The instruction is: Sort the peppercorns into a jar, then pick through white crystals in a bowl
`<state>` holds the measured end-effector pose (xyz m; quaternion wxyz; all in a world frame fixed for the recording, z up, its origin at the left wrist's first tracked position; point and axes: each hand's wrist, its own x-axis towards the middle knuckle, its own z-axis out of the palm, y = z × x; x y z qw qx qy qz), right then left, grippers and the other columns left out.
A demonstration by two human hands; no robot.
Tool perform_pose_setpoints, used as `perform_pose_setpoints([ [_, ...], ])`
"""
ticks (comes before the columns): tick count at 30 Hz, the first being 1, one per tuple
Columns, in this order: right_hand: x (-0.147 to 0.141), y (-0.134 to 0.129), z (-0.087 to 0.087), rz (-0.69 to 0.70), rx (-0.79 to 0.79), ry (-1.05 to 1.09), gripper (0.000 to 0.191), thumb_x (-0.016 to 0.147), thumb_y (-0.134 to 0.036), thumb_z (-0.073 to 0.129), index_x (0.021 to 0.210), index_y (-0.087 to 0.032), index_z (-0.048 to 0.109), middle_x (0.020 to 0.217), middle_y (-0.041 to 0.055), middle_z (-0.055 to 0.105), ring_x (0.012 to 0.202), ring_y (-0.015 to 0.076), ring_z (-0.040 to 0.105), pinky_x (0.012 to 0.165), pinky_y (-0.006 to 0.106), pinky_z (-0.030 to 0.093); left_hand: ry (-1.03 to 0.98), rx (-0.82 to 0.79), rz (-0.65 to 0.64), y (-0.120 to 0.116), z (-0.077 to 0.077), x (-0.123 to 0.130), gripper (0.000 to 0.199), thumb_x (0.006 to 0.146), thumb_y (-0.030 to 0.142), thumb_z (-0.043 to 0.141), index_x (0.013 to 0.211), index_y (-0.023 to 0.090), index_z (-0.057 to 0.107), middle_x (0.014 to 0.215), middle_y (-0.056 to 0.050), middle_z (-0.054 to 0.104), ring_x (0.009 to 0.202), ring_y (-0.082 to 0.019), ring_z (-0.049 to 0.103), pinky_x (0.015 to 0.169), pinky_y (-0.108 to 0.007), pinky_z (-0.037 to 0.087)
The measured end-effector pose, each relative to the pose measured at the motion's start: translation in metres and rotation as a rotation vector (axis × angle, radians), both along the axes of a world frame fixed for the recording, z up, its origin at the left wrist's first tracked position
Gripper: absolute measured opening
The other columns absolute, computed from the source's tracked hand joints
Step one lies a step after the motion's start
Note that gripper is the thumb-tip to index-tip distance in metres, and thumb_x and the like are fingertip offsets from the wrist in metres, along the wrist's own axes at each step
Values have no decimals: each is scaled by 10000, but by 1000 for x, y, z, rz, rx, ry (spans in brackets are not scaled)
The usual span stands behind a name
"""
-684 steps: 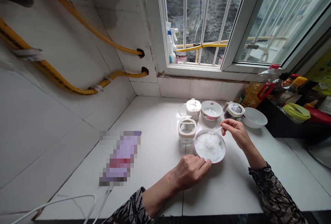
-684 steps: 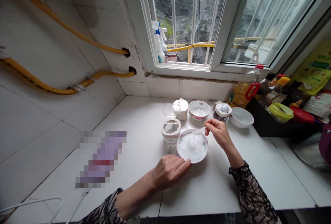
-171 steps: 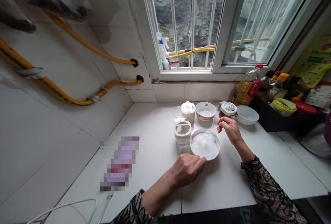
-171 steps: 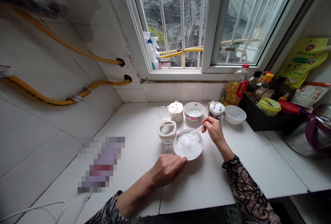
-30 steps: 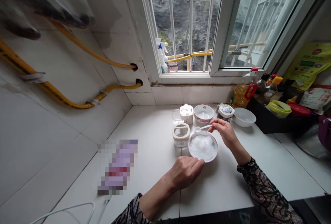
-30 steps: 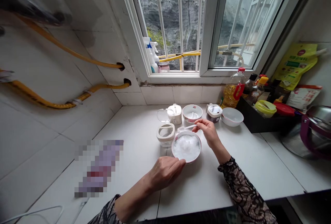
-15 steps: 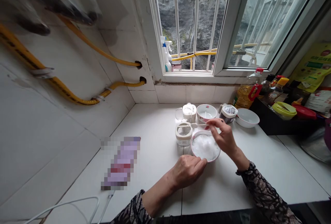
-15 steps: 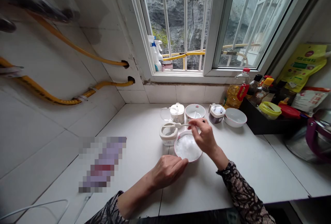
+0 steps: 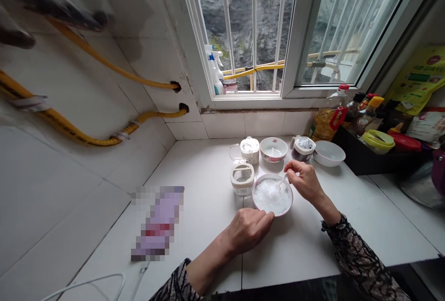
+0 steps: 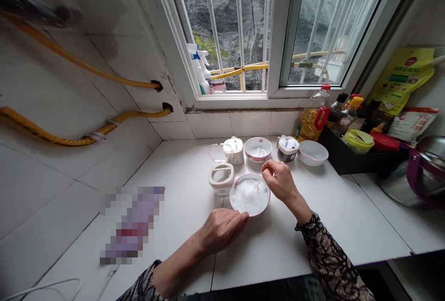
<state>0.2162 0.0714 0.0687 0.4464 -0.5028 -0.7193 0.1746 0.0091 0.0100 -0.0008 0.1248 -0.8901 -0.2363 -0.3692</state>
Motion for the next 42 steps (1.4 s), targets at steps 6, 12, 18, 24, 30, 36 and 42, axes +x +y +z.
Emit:
perform_pose_setpoints([
  [6, 7, 7, -2, -2, -208, 271, 132, 680, -256, 496, 644, -195, 608, 462, -28, 546, 454, 129, 499, 490, 254, 396, -10, 2, -9, 0, 0, 0, 224, 965, 94, 387, 825, 160, 548, 542, 46, 473, 428, -93, 388, 435, -255, 239],
  [12, 11, 15, -3, 26, -270, 399, 131, 642, -286, 527, 622, -189, 612, 447, -28, 542, 442, 123, 486, 496, 263, 405, 10, 8, -6, 0, 2, 0, 233, 963, 97, 373, 823, 159, 548, 548, 43, 474, 430, -100, 388, 419, -256, 254],
  [18, 9, 13, -6, -15, -240, 280, 142, 661, -277, 515, 635, -184, 619, 464, -23, 547, 469, 126, 488, 504, 259, 387, 39, 20, 0, 1, 3, 1, 281, 968, 92, 341, 759, 169, 513, 544, 44, 480, 434, -98, 412, 411, -274, 279],
  [24, 8, 14, -6, -11, -251, 317, 135, 652, -279, 524, 624, -185, 617, 454, -28, 540, 463, 125, 478, 504, 261, 382, 60, 14, 11, 1, 1, 0, 260, 964, 97, 360, 754, 171, 494, 553, 47, 484, 441, -87, 432, 417, -253, 289],
  [30, 10, 19, -6, -3, -320, 482, 121, 612, -279, 549, 598, -183, 621, 429, -30, 529, 460, 117, 460, 529, 267, 380, 24, 29, 9, 1, 1, 0, 210, 953, 87, 369, 823, 165, 513, 544, 56, 473, 426, -83, 406, 413, -260, 247],
  [36, 12, 23, -10, 21, -380, 573, 108, 597, -266, 568, 594, -179, 633, 429, -31, 524, 464, 117, 457, 549, 276, 372, 23, 22, 1, 1, 0, 0, 202, 975, 105, 365, 853, 160, 517, 555, 55, 483, 433, -84, 413, 429, -264, 237],
  [42, 8, 25, -14, 73, -435, 652, 102, 620, -267, 614, 634, -170, 643, 474, -20, 569, 489, 126, 503, 584, 288, 406, 5, 23, -9, 1, 0, 0, 237, 981, 99, 353, 823, 160, 519, 551, 48, 485, 431, -95, 409, 427, -276, 232],
])
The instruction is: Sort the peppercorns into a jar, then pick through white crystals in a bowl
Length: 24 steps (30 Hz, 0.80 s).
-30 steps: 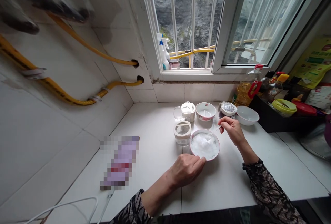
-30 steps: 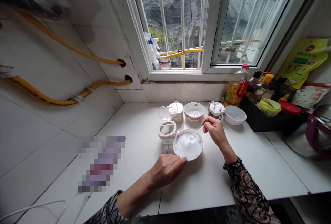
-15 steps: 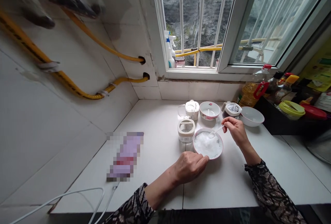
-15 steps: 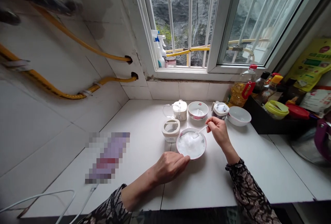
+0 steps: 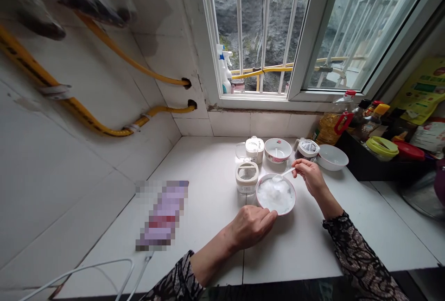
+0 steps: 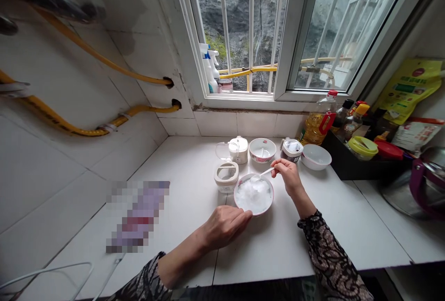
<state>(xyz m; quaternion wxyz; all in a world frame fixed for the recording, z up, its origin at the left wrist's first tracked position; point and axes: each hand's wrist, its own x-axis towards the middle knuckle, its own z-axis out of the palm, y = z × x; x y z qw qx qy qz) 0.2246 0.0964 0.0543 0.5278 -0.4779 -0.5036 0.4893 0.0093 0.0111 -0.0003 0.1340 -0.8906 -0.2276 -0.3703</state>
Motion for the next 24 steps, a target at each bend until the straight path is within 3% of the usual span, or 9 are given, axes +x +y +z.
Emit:
perform_pose_setpoints([
  [4, -19, -6, 0, 71, 38, 33, 145, 704, -314, 641, 749, -177, 641, 557, -6, 638, 570, 158, 593, 673, 324, 483, 32, -1, 8, 0, 1, 0, 253, 968, 92, 354, 781, 167, 508, 555, 44, 485, 436, -94, 422, 419, -256, 263],
  [7, -39, -15, -1, 81, 189, -52, 165, 817, -350, 602, 851, -191, 630, 667, 12, 697, 665, 182, 663, 733, 345, 519, 42, -4, 11, 0, 1, 0, 272, 965, 94, 354, 741, 171, 490, 557, 42, 490, 436, -87, 432, 420, -239, 285],
  [11, -56, -23, -4, 131, 605, -410, 164, 938, -264, 506, 994, -207, 649, 838, 56, 750, 786, 204, 694, 820, 387, 520, 18, 9, 12, 0, -1, 1, 277, 954, 86, 354, 739, 167, 509, 549, 35, 491, 438, -92, 435, 415, -241, 284],
  [13, -59, -24, -5, 189, 839, -621, 206, 948, -181, 470, 1013, -216, 663, 849, 51, 759, 763, 192, 679, 916, 434, 483, -6, 18, 6, 1, -1, 2, 289, 948, 81, 361, 711, 171, 499, 536, 36, 477, 436, -89, 424, 418, -239, 280],
  [15, -57, -24, -4, 215, 971, -719, 244, 944, -129, 455, 1023, -222, 666, 833, 36, 764, 717, 179, 663, 965, 459, 451, -15, 19, 8, 1, -1, 2, 295, 943, 77, 368, 690, 174, 485, 529, 36, 466, 434, -87, 415, 419, -239, 275],
  [17, -53, -25, 0, 163, 962, -688, 244, 946, -126, 461, 1038, -222, 665, 828, 34, 765, 752, 187, 673, 961, 445, 457, -3, 15, 16, 0, -1, 2, 287, 942, 79, 368, 700, 174, 488, 534, 37, 467, 435, -89, 412, 417, -242, 269],
  [20, -41, -26, 8, 36, 787, -557, 192, 939, -185, 494, 993, -216, 675, 804, 40, 755, 846, 214, 688, 866, 383, 502, 23, 5, 18, 0, 1, 1, 273, 949, 83, 364, 728, 171, 497, 547, 38, 476, 435, -93, 412, 416, -251, 265],
  [24, -19, -23, 11, -58, 576, -525, 163, 868, -210, 504, 827, -203, 661, 615, -2, 676, 620, 179, 630, 680, 312, 495, 24, 0, 13, 0, 1, 0, 259, 958, 86, 365, 755, 169, 502, 550, 43, 480, 434, -94, 412, 420, -265, 256],
])
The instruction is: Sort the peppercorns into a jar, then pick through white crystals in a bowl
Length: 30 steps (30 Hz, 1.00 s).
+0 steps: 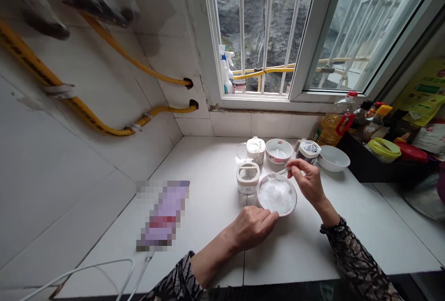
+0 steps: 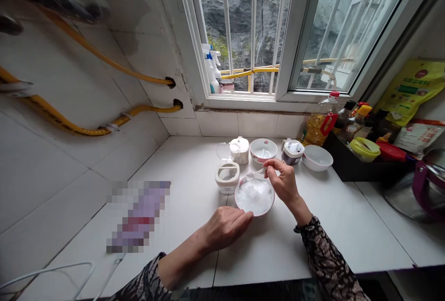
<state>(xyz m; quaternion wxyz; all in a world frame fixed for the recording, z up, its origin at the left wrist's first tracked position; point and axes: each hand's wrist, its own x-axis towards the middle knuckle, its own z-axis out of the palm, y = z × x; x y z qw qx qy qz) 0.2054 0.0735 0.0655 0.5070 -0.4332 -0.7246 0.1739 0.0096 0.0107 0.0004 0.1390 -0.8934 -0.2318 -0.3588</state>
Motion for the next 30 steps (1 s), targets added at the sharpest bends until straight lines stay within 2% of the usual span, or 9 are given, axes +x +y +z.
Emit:
perform_pose_setpoints([
  [4, 13, 5, -4, -49, -47, -73, 172, 802, -201, 485, 738, -207, 645, 552, -13, 634, 543, 163, 571, 652, 307, 467, -10, -6, 1, 0, -1, 0, 243, 969, 99, 360, 797, 167, 517, 545, 47, 475, 432, -93, 412, 421, -268, 242],
  [10, 5, 5, -8, -21, -104, -140, 190, 770, -204, 483, 667, -229, 640, 547, -4, 643, 601, 181, 585, 702, 322, 460, -27, -2, -5, 0, 1, 0, 242, 967, 87, 359, 818, 168, 532, 540, 46, 470, 432, -104, 411, 424, -288, 248],
  [15, 5, 8, -11, 31, -313, 65, 152, 731, -232, 503, 671, -209, 642, 519, -15, 620, 529, 156, 566, 587, 285, 442, -32, -10, -4, 0, -1, 0, 234, 963, 79, 367, 817, 169, 526, 541, 52, 463, 432, -100, 398, 432, -280, 239],
  [19, 13, 15, -11, 22, -430, 260, 149, 692, -278, 532, 662, -191, 650, 486, -18, 595, 501, 147, 547, 573, 286, 451, -17, -15, -4, 0, -1, -1, 234, 969, 91, 373, 799, 166, 515, 547, 50, 471, 436, -89, 399, 436, -255, 237],
  [30, 18, 19, -9, 22, -494, 359, 150, 661, -280, 552, 636, -182, 663, 464, -19, 585, 500, 135, 515, 587, 291, 438, -2, -8, -1, 0, 0, -1, 236, 976, 100, 358, 814, 165, 517, 550, 50, 475, 434, -93, 408, 422, -259, 248],
])
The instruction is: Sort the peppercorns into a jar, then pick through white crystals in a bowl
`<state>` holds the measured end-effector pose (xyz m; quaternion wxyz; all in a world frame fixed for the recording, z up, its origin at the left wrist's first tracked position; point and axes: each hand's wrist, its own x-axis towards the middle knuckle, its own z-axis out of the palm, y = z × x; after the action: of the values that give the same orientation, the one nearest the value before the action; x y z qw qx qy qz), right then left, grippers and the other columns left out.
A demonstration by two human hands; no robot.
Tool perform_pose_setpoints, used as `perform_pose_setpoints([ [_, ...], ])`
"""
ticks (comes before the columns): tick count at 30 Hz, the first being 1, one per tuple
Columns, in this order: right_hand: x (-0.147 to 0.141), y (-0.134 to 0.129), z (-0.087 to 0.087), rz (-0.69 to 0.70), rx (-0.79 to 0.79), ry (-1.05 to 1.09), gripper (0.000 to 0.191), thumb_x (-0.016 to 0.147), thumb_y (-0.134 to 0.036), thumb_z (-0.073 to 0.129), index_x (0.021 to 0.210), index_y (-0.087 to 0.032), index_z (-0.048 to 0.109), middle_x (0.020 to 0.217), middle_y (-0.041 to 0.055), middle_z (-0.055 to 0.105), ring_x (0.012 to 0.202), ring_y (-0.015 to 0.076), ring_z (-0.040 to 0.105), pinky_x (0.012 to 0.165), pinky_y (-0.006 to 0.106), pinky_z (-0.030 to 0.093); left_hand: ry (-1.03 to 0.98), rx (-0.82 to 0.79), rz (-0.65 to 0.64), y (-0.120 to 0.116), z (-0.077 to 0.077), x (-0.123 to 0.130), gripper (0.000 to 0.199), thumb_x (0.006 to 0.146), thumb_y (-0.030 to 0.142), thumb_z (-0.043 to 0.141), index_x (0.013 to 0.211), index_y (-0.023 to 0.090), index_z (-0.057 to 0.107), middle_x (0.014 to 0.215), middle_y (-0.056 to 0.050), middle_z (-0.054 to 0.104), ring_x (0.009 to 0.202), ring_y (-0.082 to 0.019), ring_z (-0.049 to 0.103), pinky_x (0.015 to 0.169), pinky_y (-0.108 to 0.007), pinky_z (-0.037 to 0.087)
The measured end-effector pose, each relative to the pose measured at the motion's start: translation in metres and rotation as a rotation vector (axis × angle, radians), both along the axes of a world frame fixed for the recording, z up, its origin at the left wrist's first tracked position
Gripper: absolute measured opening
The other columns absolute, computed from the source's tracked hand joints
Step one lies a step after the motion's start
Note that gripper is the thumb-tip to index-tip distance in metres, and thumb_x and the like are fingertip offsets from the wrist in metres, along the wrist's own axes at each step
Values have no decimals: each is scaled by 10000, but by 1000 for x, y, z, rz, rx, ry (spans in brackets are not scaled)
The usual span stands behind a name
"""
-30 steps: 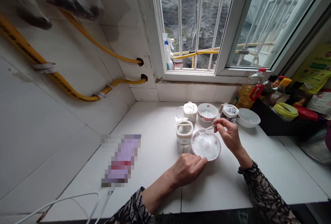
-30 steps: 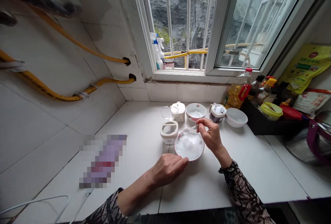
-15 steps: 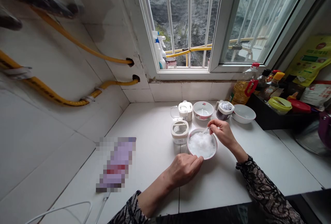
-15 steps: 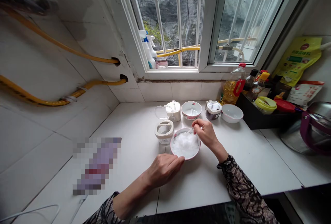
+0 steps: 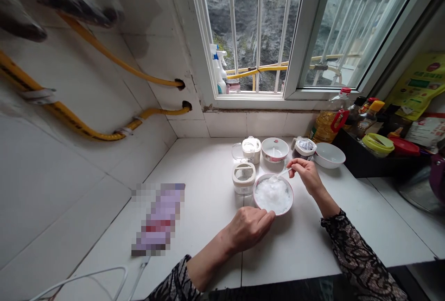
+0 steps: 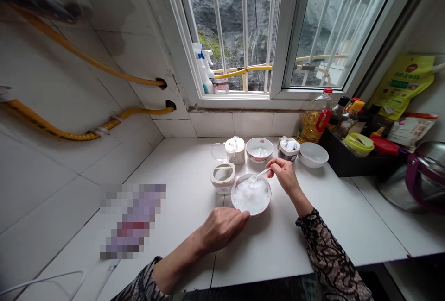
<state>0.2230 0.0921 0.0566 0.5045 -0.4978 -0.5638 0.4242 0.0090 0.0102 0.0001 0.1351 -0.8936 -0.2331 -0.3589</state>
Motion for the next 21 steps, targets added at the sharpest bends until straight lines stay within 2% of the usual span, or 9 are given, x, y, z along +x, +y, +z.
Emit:
perform_pose_setpoints([
  [7, 2, 3, -4, 13, -40, 28, 140, 657, -273, 557, 625, -182, 659, 458, -19, 571, 492, 136, 506, 579, 296, 439, -3, -4, -1, 0, 0, 0, 242, 979, 102, 359, 813, 165, 522, 551, 47, 478, 435, -91, 416, 417, -259, 259],
  [13, -13, -5, -1, 54, 11, 84, 167, 747, -331, 608, 766, -179, 675, 594, 3, 669, 606, 163, 616, 714, 338, 507, 3, -5, 5, 0, 0, 0, 244, 973, 93, 360, 802, 164, 519, 553, 47, 478, 436, -90, 419, 411, -252, 263],
  [17, -37, -15, -5, 126, 164, 52, 227, 851, -390, 591, 924, -191, 672, 789, 49, 740, 741, 199, 696, 754, 360, 539, -2, -6, 5, 0, -1, 1, 258, 969, 94, 366, 766, 167, 506, 549, 46, 476, 431, -86, 411, 413, -242, 266],
  [19, -47, -19, -9, 158, 308, -83, 215, 920, -349, 537, 1004, -202, 669, 877, 71, 750, 811, 209, 705, 773, 366, 540, -4, -3, 12, 0, -2, 1, 263, 962, 89, 365, 755, 169, 506, 547, 45, 474, 429, -86, 406, 413, -238, 277],
  [21, -53, -20, -12, 205, 521, -309, 214, 956, -269, 485, 1039, -210, 674, 891, 80, 754, 833, 215, 687, 829, 399, 521, -9, 1, 12, 0, -2, 1, 268, 954, 87, 366, 745, 169, 511, 542, 41, 470, 429, -88, 403, 411, -240, 288],
])
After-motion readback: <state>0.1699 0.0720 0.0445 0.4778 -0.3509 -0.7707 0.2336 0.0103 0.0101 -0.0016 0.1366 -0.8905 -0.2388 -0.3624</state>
